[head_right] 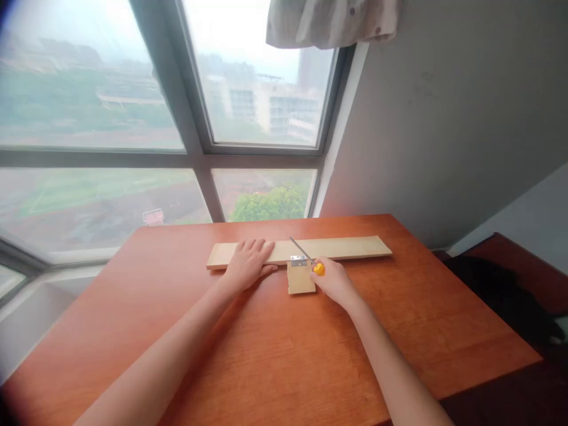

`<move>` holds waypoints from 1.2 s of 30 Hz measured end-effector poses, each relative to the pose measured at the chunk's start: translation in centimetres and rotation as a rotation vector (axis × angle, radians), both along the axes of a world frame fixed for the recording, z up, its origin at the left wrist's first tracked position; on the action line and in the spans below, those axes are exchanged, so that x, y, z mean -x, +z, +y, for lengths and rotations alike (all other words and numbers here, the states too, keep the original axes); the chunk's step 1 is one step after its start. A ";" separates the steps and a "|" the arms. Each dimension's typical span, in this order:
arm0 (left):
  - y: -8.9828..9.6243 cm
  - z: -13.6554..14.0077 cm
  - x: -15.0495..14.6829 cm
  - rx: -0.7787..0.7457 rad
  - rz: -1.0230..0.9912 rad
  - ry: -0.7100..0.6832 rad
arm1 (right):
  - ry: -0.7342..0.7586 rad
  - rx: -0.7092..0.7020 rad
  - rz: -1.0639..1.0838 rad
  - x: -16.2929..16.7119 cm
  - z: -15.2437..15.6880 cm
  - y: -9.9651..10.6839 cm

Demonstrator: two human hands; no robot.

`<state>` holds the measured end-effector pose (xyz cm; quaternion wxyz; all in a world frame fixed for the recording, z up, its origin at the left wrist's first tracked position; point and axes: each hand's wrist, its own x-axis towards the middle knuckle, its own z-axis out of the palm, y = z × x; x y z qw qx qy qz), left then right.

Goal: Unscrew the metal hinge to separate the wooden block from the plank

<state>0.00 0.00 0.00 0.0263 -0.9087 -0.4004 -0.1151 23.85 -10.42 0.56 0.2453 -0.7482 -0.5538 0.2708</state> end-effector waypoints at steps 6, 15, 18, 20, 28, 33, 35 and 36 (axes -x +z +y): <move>0.5 -1.1 3.8 0.051 -0.071 -0.012 | 0.125 0.007 0.020 2.4 -0.2 0.4; 1.1 -4.0 10.7 0.070 -0.016 0.067 | 0.325 -0.001 -0.006 7.9 -0.9 0.5; 1.1 -4.6 11.9 0.076 0.003 0.106 | 0.365 -0.001 0.014 8.7 -1.2 1.0; 1.0 -4.7 12.3 0.085 0.014 0.119 | 0.381 -0.004 0.034 8.8 -1.4 1.5; 1.4 -3.8 13.0 0.224 0.006 0.126 | 0.386 0.006 0.044 6.5 -1.0 4.0; 3.6 -3.5 11.5 0.293 -0.210 0.130 | 0.488 0.006 0.012 5.5 0.4 6.6; 4.5 -3.5 10.2 0.292 -0.318 0.068 | 0.597 -0.023 -0.006 5.4 1.0 7.7; 4.9 -3.5 9.5 0.266 -0.368 0.027 | 0.645 -0.022 -0.018 5.4 1.3 8.3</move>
